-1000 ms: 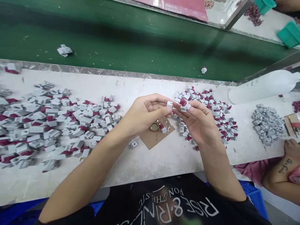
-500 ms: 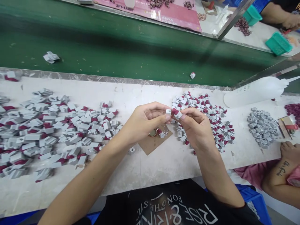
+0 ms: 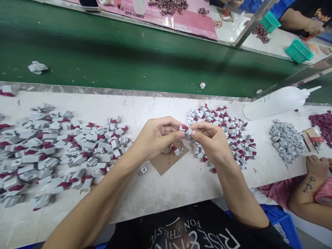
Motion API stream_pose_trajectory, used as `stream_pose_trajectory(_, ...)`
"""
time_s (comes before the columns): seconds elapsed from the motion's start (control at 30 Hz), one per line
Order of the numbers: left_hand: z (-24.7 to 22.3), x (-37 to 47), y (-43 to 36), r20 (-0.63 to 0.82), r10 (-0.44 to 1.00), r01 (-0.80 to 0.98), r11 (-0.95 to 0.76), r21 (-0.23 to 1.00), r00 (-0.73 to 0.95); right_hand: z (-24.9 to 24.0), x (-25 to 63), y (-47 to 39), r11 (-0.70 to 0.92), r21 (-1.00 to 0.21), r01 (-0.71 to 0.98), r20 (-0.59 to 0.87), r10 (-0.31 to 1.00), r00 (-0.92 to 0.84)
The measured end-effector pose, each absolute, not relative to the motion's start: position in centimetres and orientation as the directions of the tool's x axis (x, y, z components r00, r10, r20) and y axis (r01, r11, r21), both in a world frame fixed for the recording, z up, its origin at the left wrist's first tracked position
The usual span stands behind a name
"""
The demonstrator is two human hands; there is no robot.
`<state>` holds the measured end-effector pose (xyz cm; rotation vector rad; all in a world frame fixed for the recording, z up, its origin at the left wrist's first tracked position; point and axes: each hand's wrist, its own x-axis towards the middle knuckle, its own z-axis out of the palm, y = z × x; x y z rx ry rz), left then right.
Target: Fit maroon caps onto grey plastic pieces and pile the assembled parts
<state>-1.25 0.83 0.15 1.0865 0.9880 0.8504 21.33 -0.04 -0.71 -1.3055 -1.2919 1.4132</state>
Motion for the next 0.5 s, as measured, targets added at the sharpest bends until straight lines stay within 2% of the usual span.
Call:
stream_pose_trajectory(0.13, -0.4, -1.4, 2.5, -0.204, 0.922, -0.042, 0.23, 0.972, 0.33, -1.0, 21.3, 2.2, -0.143, -0.987, 0.079, -0.157, 0.964, -0.216)
stream_pose_trajectory(0.2, -1.0, -1.5, 3.9, -0.166, 0.946, 0.009, 0.171, 0.985, 0.279, -1.2, 21.5, 4.9, -0.088, -0.982, 0.167, -0.124, 0.968, -0.218)
stream_pose_trajectory(0.27, -1.8, -1.6, 5.8, -0.126, 0.975, 0.092, 0.11, 0.99, 0.184, -1.6, 22.0, 8.6, -0.007, -0.943, 0.333, -0.05, 0.991, -0.122)
stream_pose_trajectory(0.33, -2.7, -1.8, 8.0, -0.099, 0.992, 0.177, 0.084, 0.981, 0.078, -2.1, 22.3, 12.8, 0.034, -0.835, 0.548, 0.055, 0.998, 0.023)
stream_pose_trajectory(0.4, -3.5, -2.1, 10.4, -0.079, 0.997, 0.236, 0.078, 0.968, -0.004, -2.6, 22.2, 16.6, -0.006, -0.691, 0.723, 0.099, 0.99, 0.102)
stream_pose_trajectory(0.5, -4.8, -2.7, 14.2, -0.052, 0.994, 0.314, 0.08, 0.946, -0.095, -3.3, 21.2, 20.5, -0.061, -0.556, 0.829, 0.075, 0.99, 0.123)
